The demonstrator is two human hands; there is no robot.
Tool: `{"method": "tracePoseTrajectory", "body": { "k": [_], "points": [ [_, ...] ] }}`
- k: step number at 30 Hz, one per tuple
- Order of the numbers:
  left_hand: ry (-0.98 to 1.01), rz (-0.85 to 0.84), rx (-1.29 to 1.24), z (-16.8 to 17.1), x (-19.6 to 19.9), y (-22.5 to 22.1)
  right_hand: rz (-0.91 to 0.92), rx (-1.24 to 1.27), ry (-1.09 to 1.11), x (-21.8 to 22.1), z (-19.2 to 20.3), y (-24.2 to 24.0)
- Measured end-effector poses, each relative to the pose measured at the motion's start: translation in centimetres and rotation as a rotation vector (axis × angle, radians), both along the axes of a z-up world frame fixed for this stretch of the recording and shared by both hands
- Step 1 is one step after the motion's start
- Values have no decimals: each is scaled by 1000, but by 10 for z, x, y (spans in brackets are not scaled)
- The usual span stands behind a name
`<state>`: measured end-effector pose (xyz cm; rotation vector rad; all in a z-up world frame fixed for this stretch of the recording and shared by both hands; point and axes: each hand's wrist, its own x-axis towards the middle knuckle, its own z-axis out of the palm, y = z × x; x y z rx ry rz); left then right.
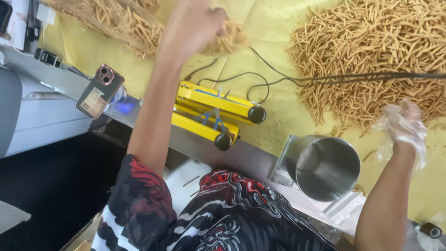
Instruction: The person scoops thin fried snack sticks from a large pile into a metal bowl on a scale, then transfers them into clear plastic bags. The person repeats this process multiple times, filling several bags with the snack sticks.
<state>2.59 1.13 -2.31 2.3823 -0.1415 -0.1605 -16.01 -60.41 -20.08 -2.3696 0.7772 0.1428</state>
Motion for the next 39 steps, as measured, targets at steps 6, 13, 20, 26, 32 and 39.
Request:
{"method": "tracePoseTrajectory", "body": {
  "k": [6, 13, 20, 26, 32, 39],
  "points": [
    [120, 375, -4, -146, 104, 118, -81, 514, -410, -28, -30, -14],
    [-297, 451, -591, -248, 145, 218, 21, 77, -221, -107, -39, -34],
    [-316, 399, 205, -237, 155, 250, -143, -41, -210, -227, -1, -43],
    [-529, 329, 364, -174, 140, 227, -352, 3, -190, -327, 12, -51],
    [-413, 119, -101, -31, -86, -31, -526, -285, 281, -391, 56, -57],
    [533, -880, -282, -78, -402, -406, -232, -329, 42, -429, -58, -202]
  ]
}}
